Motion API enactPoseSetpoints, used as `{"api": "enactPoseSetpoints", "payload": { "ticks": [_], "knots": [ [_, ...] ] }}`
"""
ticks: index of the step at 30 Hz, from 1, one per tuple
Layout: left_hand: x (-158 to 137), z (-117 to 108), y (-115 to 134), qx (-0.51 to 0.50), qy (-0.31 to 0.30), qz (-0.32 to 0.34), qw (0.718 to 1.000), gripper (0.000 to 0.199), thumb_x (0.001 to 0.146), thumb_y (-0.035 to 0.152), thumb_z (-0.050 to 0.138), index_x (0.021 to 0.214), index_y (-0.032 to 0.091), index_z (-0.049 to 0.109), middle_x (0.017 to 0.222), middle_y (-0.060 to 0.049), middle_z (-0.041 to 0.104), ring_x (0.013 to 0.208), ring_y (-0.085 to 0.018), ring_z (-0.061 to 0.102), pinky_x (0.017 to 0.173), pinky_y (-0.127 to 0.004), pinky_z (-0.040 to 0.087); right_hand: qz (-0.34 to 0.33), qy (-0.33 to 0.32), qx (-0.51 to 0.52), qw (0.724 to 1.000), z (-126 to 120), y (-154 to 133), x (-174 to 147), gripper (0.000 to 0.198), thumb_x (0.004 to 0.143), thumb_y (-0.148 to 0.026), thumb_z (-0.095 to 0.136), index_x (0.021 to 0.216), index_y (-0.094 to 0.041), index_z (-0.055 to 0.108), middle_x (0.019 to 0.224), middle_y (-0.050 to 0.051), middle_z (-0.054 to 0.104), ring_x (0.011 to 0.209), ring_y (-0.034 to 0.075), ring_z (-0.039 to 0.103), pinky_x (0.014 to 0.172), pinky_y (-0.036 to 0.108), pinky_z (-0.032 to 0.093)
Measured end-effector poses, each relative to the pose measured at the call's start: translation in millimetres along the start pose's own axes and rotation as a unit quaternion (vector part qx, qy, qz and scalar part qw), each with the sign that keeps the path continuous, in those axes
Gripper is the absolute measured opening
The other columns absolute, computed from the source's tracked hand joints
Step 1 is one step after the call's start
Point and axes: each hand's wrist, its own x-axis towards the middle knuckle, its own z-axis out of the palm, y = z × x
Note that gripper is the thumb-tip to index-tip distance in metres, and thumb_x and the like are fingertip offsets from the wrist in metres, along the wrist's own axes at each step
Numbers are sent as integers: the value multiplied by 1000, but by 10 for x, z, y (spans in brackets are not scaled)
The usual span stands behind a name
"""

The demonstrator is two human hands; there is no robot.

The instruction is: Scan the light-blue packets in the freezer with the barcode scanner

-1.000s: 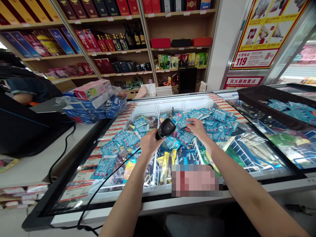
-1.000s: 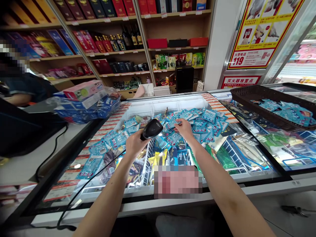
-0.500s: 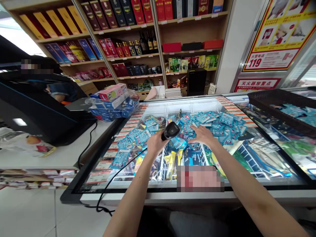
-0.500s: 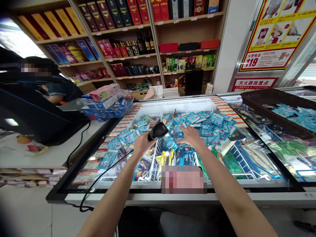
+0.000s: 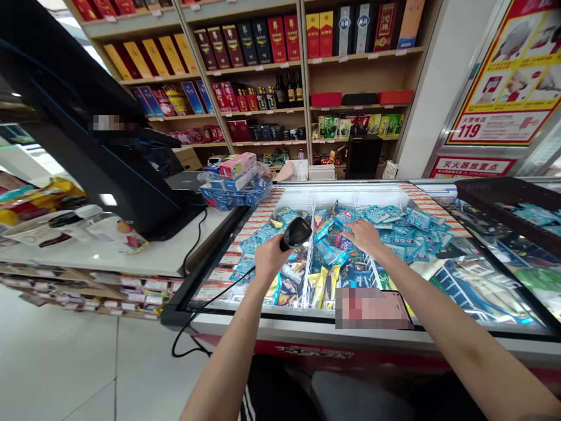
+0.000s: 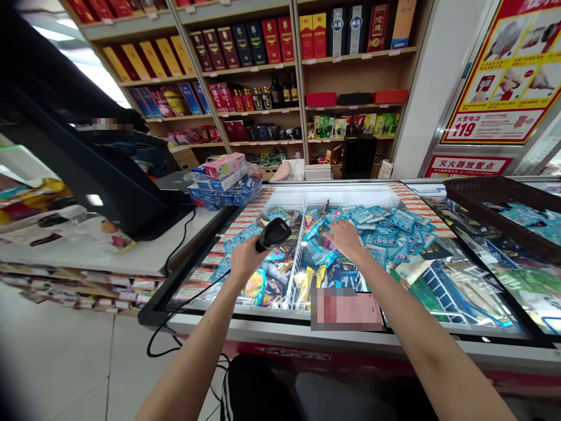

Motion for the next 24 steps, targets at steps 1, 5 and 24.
{"api": "enactPoseSetpoints", "payload": {
  "ticks": [1, 5, 24],
  "knots": [
    [-50, -63, -109, 3, 4, -8, 1000, 37, 80, 49, 54, 106, 25, 64, 99, -8, 71, 92, -26, 66, 66, -28, 41, -22, -1, 4, 1000, 17, -148, 24, 45, 93, -50, 41, 114, -20, 65, 109, 14, 65, 107, 26, 56, 94, 37, 38],
    [-256, -278, -610, 20, 36, -52, 998, 39, 80, 50, 52, 106, 24, 64, 96, -8, 72, 92, -27, 66, 64, -27, 40, -100, -14, 50, 994, 157, -878, 96, 42, 92, -47, 45, 120, -21, 62, 116, 13, 62, 112, 27, 53, 95, 38, 39],
    [-421, -310, -1796, 29, 35, -149, 988, 43, 79, 57, 49, 100, 24, 65, 86, -8, 72, 83, -27, 66, 59, -28, 37, -202, -151, 91, 963, 683, -2691, 615, 78, 78, -80, 31, 146, -41, 29, 156, 4, 25, 142, 44, 6, 99, 76, -10]
  ]
}}
